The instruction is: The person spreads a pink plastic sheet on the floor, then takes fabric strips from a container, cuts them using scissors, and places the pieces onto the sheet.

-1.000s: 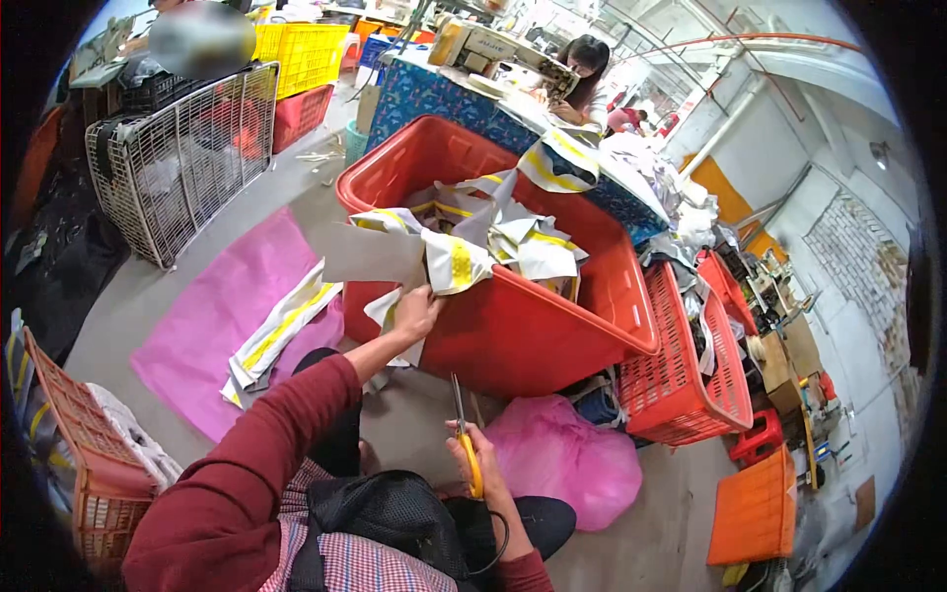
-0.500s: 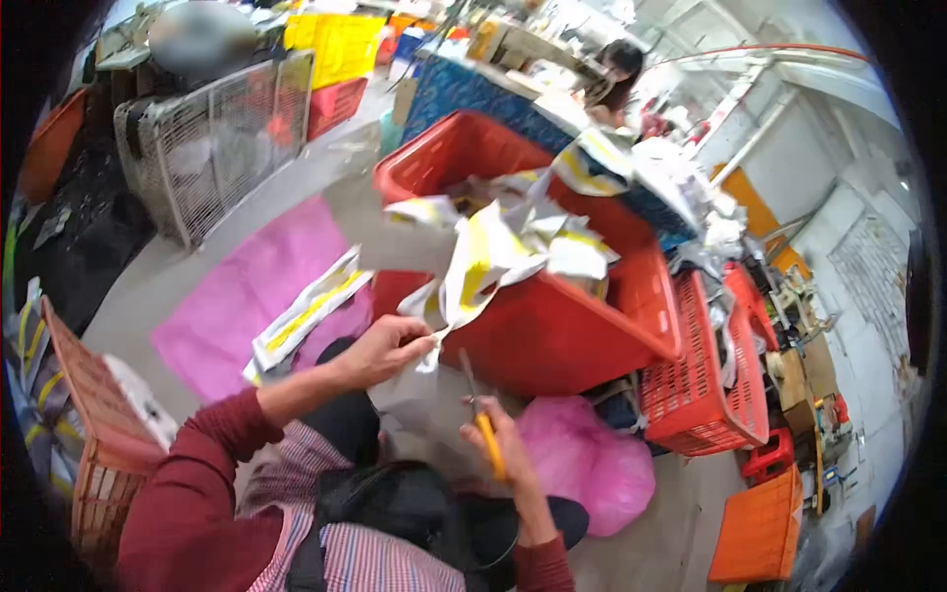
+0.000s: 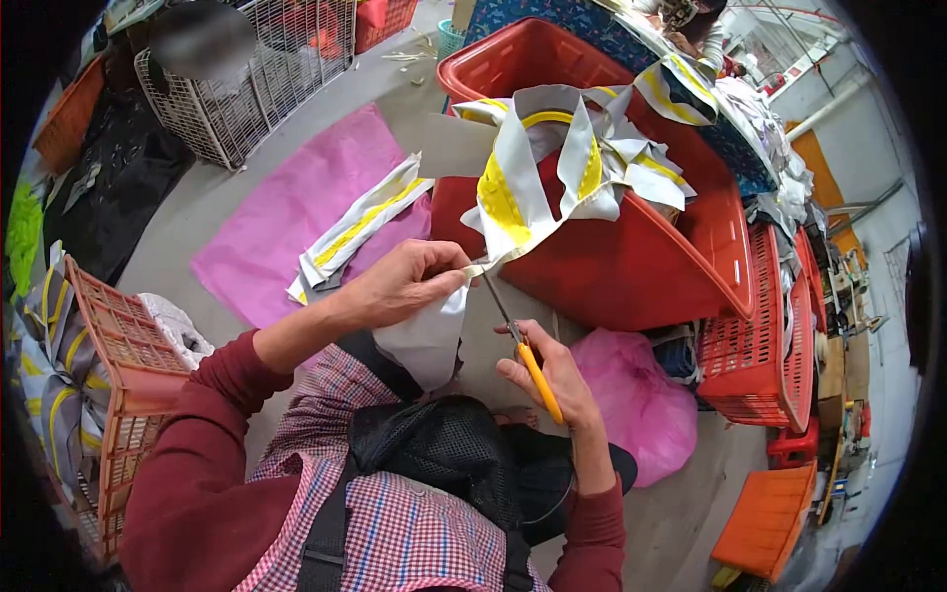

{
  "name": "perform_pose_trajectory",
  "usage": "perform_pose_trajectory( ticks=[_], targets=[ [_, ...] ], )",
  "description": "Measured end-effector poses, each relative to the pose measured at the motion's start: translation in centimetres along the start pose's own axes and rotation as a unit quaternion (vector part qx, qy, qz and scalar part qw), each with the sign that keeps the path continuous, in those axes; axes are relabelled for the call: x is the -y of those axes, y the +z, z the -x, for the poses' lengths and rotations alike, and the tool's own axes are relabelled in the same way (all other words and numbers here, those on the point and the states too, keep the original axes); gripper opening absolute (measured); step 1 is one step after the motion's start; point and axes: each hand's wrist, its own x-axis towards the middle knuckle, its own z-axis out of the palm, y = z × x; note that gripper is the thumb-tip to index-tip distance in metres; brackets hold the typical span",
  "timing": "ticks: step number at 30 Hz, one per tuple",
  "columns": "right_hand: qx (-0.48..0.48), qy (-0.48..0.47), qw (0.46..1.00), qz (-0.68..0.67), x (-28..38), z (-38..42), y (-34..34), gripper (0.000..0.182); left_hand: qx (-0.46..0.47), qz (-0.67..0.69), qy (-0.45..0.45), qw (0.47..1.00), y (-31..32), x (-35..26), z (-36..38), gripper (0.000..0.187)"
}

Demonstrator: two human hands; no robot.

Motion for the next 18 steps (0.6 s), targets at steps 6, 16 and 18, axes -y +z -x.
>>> perform_pose_trajectory(
  ticks=[6,16,18],
  targets=[
    [-0.015,-0.030,0.999,-0.043,0.0,-1.1,0.0,0.042,0.002,0.013,0.017,1.000,0.0,0.0,0.2,0.019],
    [-0.084,0.068,0.979,-0.174,-2.7,-1.1,1.0,0.030,-0.106,-0.197,0.049,0.973,-9.9,0.7,-1.9,0.018],
    [-0.084,0.069,0.975,-0.192,-6.3,-0.5,1.5,0.031,-0.181,-0.214,0.058,0.958,-15.2,-0.6,-4.1,0.021]
  ],
)
